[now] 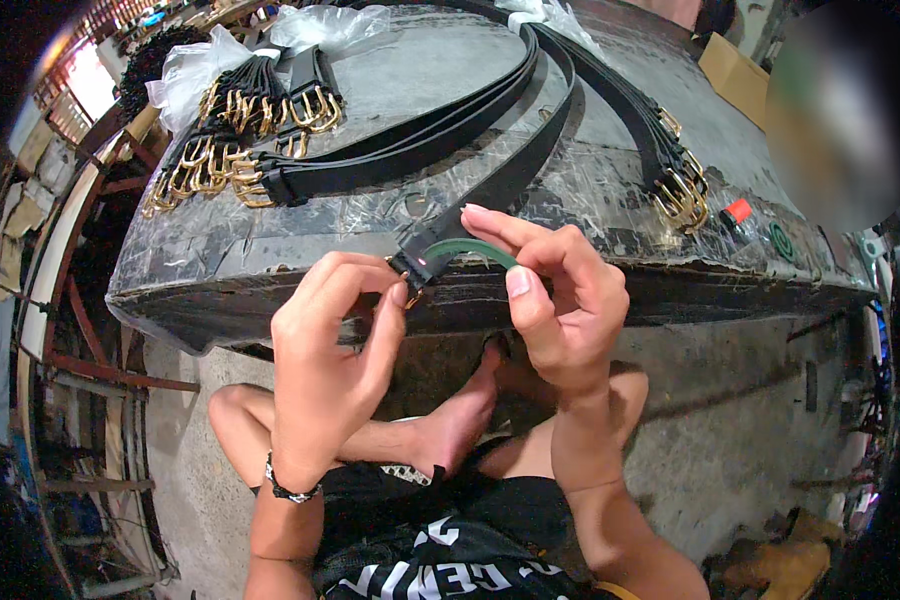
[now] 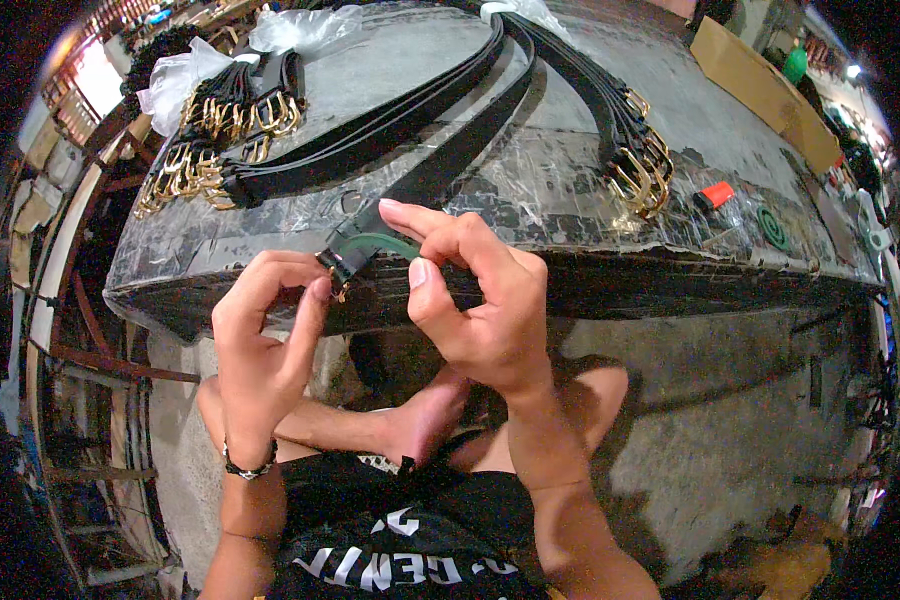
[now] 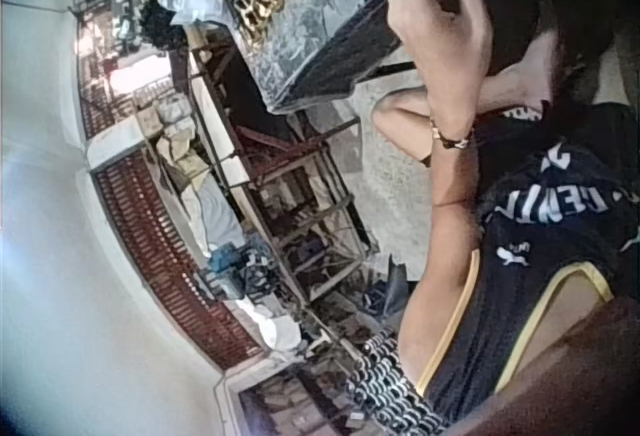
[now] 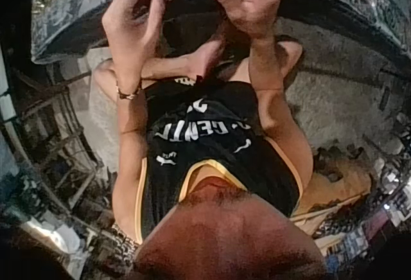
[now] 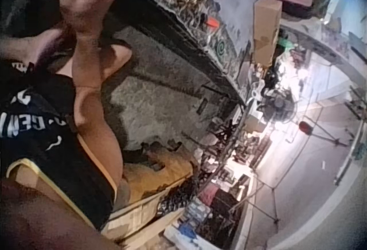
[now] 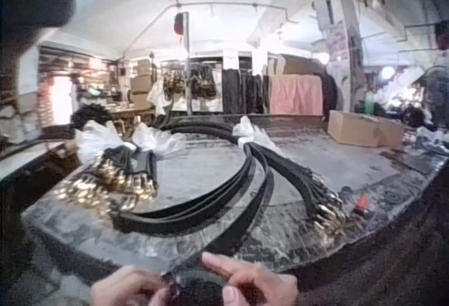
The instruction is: Manually assembling leather belts by attaching buckles and loops.
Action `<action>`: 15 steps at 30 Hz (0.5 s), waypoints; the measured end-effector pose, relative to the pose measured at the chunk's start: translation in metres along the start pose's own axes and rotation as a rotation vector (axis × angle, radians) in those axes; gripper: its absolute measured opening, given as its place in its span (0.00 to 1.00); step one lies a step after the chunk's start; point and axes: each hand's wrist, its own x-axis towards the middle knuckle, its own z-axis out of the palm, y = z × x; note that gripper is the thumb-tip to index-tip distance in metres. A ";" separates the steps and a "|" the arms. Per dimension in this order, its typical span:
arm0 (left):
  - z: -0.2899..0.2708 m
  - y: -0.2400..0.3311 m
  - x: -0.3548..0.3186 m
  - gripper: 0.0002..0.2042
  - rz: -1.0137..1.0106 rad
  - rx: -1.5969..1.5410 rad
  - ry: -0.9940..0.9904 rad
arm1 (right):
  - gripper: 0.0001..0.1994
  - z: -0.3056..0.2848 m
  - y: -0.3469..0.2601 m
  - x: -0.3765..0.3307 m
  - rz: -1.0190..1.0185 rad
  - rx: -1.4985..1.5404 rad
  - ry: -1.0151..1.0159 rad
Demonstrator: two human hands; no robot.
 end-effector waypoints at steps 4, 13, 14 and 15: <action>-0.008 0.000 0.003 0.04 -0.073 -0.062 -0.060 | 0.03 -0.011 0.000 0.004 -0.035 -0.002 -0.095; -0.007 0.004 0.005 0.02 -0.069 -0.065 -0.040 | 0.04 -0.009 0.002 0.005 -0.130 -0.094 -0.149; -0.007 0.005 0.005 0.02 -0.069 -0.059 -0.040 | 0.05 -0.009 0.001 0.004 -0.126 -0.104 -0.146; -0.007 0.006 0.005 0.02 -0.070 -0.052 -0.041 | 0.05 -0.010 0.001 0.005 -0.125 -0.105 -0.145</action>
